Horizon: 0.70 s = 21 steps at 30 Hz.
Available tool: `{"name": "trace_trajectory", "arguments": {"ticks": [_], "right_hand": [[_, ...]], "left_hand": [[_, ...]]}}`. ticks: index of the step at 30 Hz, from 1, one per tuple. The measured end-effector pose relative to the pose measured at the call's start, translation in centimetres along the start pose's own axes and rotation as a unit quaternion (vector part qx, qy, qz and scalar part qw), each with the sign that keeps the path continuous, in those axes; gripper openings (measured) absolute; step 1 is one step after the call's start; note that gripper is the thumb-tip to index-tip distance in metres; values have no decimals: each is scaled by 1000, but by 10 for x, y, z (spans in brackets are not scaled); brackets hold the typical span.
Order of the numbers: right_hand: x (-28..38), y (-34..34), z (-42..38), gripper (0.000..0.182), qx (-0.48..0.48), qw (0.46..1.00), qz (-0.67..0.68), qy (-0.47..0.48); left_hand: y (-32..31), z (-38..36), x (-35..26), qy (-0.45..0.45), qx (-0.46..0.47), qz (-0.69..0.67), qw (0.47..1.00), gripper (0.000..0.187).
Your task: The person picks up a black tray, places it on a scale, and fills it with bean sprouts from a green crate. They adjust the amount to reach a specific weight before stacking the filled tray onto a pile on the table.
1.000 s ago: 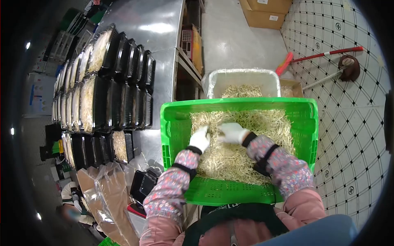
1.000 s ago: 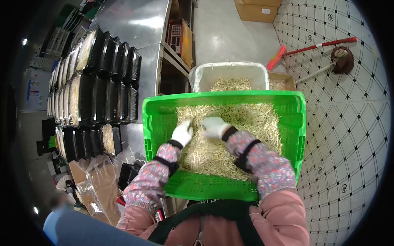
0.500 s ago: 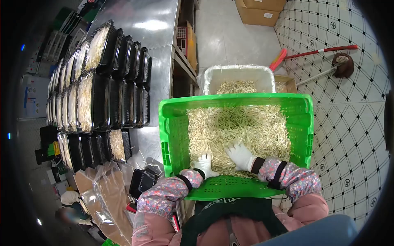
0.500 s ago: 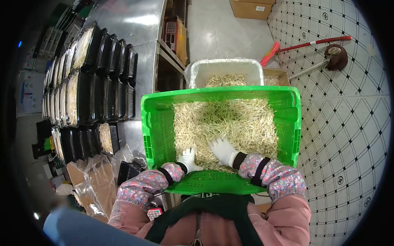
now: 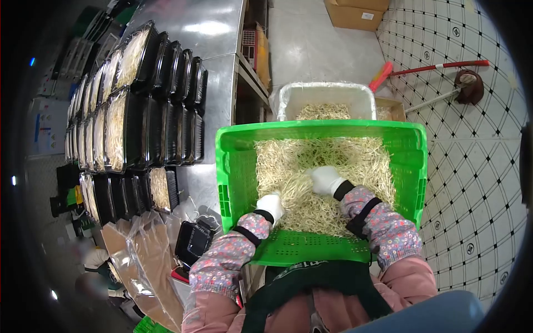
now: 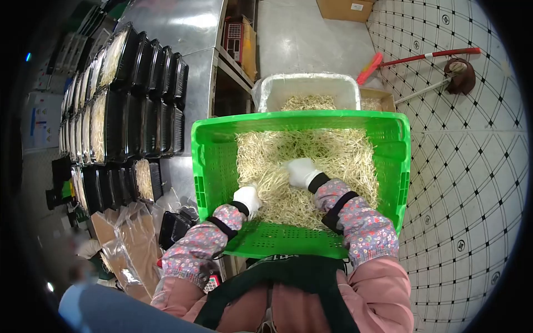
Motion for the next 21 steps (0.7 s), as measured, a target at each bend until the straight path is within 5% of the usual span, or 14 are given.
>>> {"name": "trace_trajectory", "arguments": {"ticks": [2,6,8,10,11,13,15,16,18,19,21], "right_hand": [[-11,30,2,27,-69,995,34,-58],[-13,64,18,31,-124,987,53,-84],[-1,52,31,35,-134,986,53,-80],[13,9,41,50,-99,993,54,-45],[20,-4,39,68,-42,999,0,16],[19,-20,43,76,-28,998,-34,38],[18,-23,48,85,18,997,-52,58],[19,-8,58,85,21,996,-52,64],[18,13,72,89,160,986,28,-37],[18,13,77,88,150,982,63,-101],[31,-7,76,89,123,988,52,-72]], "left_hand": [[16,-18,-2,-126,-74,26,989,26],[0,-29,9,-191,-116,98,970,32],[1,-32,-10,-226,-125,92,962,45],[-4,-27,-24,-204,-124,63,969,83],[-5,-27,-30,-202,-122,87,968,81],[0,-30,-30,-193,-117,106,968,79],[13,-38,-21,-161,-23,-77,984,68],[28,-46,-17,-148,-97,-162,971,56],[71,-67,-16,-66,-70,-219,971,50],[87,-78,-14,-5,-57,-277,959,45],[88,-100,3,-6,-162,-447,880,37]]}}
Point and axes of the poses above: each hand's wrist, its own z-axis towards the middle knuckle, its own y-axis out of the back of the hand, x = y × z, the point moved 4 cm from there along z, towards the middle knuckle, and after that the axes turned 12 degrees about -x, right-handed, at the moved point
